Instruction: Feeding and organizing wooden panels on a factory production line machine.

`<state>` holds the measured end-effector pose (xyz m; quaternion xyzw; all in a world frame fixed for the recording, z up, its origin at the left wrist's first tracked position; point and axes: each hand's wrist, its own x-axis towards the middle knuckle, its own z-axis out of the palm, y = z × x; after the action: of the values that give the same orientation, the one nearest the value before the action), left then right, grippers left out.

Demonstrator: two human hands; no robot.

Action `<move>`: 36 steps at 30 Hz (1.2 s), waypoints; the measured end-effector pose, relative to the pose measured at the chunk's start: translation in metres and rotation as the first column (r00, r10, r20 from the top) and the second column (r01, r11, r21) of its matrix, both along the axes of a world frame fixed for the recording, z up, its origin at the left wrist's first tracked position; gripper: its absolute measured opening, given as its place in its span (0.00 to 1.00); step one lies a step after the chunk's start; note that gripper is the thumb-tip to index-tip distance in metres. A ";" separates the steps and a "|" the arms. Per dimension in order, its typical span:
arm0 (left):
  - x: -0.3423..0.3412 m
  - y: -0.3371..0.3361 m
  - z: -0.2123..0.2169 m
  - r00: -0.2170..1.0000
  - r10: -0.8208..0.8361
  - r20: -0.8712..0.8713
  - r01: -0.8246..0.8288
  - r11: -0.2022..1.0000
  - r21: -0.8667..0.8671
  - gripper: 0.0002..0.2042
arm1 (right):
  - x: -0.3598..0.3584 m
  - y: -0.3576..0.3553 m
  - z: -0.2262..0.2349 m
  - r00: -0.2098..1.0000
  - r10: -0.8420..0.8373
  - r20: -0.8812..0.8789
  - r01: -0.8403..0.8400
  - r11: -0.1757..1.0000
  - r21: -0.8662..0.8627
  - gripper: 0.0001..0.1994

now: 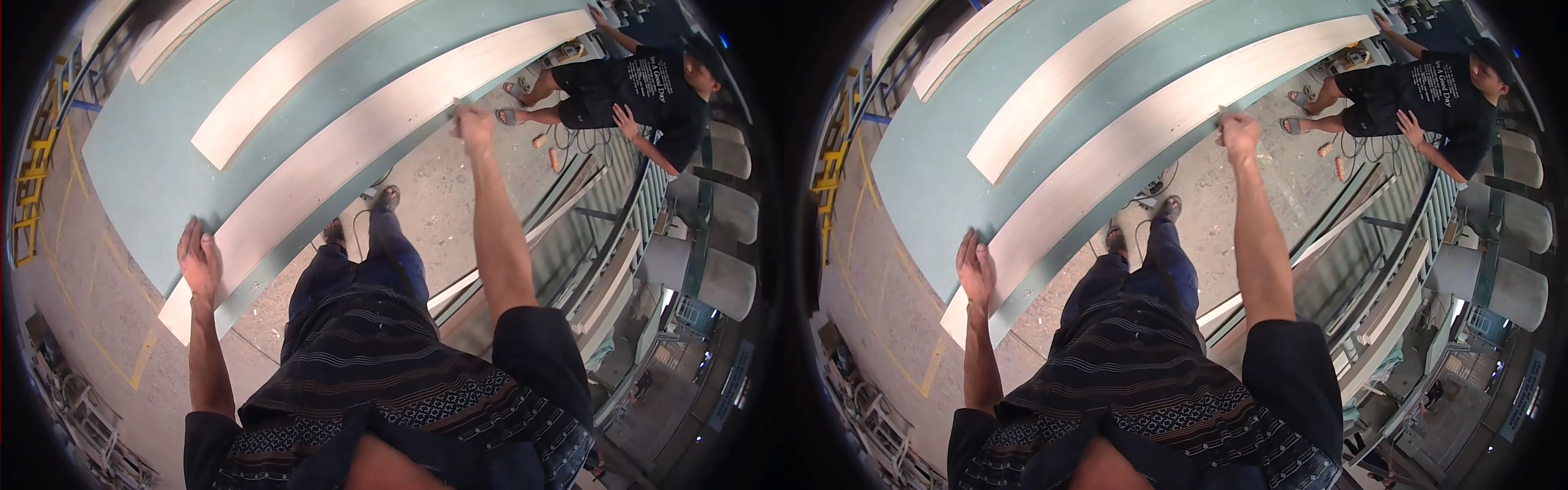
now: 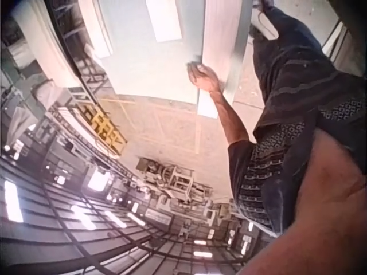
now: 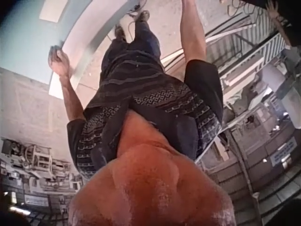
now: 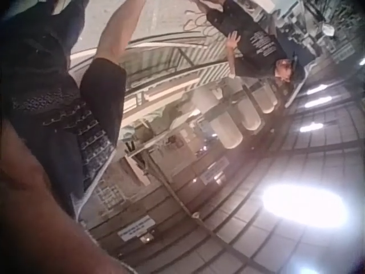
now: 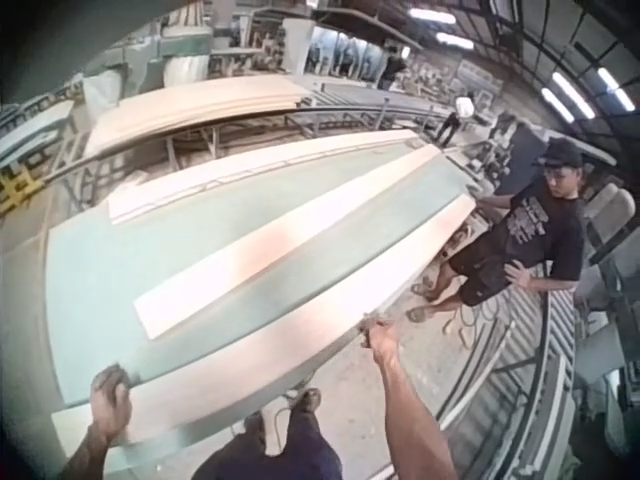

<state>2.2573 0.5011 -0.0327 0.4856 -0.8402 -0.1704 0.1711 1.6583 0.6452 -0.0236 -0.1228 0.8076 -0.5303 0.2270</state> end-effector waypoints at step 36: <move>-0.002 0.001 -0.003 0.987 0.131 0.096 -0.127 0.991 -0.048 0.22 | 0.258 0.010 -0.018 0.968 0.242 0.062 -0.244 0.969 0.030 0.12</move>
<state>2.2558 0.5022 -0.0360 0.5429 -0.8179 -0.1173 0.1500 1.9163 0.6556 -0.0413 -0.2009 0.7894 -0.4865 0.3159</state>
